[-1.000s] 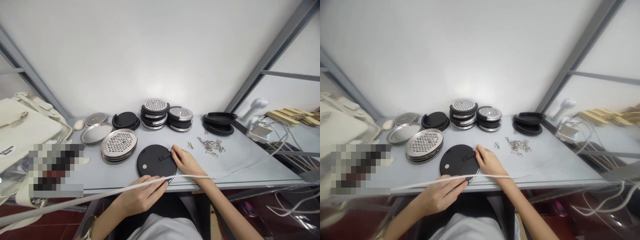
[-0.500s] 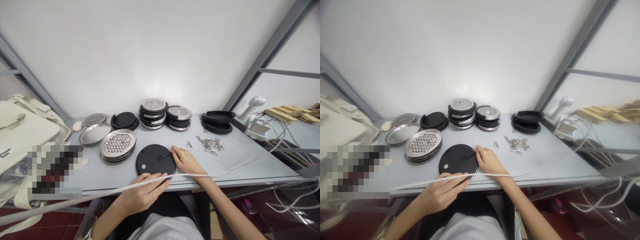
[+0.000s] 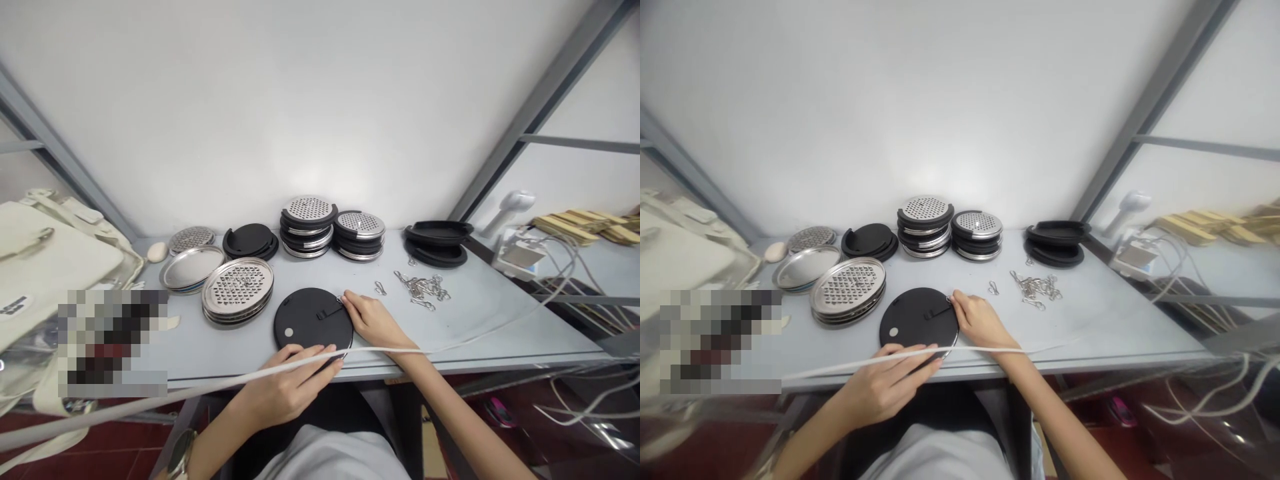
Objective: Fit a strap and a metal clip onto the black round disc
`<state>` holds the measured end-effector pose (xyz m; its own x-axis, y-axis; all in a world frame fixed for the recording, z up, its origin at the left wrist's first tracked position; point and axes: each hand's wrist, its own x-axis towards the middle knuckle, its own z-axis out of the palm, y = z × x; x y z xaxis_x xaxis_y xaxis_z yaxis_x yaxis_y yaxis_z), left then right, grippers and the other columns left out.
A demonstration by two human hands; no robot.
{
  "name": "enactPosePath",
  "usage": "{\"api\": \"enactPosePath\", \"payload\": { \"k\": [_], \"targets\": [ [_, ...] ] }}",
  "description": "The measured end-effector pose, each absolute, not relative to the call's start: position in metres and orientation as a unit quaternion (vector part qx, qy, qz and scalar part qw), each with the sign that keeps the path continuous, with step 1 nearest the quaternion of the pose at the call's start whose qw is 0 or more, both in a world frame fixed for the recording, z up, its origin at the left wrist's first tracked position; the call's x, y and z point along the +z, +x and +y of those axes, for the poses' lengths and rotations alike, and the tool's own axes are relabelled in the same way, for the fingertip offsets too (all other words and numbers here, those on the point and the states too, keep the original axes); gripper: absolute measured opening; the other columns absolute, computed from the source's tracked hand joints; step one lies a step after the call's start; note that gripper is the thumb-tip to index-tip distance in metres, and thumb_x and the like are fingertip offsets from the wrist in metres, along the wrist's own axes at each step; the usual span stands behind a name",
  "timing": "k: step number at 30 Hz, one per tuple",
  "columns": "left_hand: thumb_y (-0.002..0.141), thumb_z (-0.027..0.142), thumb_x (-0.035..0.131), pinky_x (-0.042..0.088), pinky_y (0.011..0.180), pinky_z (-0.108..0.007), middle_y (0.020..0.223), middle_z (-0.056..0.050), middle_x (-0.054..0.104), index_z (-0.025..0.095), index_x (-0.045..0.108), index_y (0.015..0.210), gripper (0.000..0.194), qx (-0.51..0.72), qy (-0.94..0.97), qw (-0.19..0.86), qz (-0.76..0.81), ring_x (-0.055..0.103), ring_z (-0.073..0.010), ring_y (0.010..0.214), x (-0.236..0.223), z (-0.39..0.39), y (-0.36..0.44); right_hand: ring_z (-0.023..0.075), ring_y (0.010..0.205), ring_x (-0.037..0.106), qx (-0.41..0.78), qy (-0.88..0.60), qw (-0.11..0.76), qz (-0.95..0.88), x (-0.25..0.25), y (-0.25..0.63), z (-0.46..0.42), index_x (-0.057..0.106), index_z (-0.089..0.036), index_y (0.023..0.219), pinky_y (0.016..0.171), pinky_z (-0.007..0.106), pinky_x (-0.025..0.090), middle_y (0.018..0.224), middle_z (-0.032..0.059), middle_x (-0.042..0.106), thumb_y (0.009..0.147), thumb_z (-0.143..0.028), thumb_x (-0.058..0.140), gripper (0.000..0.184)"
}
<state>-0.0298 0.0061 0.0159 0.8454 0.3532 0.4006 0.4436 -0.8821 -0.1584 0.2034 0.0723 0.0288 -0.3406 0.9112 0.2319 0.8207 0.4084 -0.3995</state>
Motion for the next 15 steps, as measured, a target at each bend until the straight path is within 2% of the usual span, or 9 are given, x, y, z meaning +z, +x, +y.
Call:
{"api": "enactPosePath", "payload": {
  "k": [15],
  "targets": [
    [0.09, 0.012, 0.042, 0.042, 0.093, -0.03, 0.138, -0.007, 0.046, 0.016, 0.044, 0.135, 0.045, -0.195, -0.95, 0.127, -0.209, 0.046, -0.0184, 0.122, 0.0169, 0.0054, -0.0288, 0.0144, 0.054, 0.049, 0.107, -0.53, 0.226, -0.81, 0.0297, 0.2046, 0.0688, 0.045, -0.021, 0.078, 0.056, 0.024, 0.032, 0.06, -0.0001, 0.05, 0.097, -0.029, 0.027, 0.027]
  ]
}}
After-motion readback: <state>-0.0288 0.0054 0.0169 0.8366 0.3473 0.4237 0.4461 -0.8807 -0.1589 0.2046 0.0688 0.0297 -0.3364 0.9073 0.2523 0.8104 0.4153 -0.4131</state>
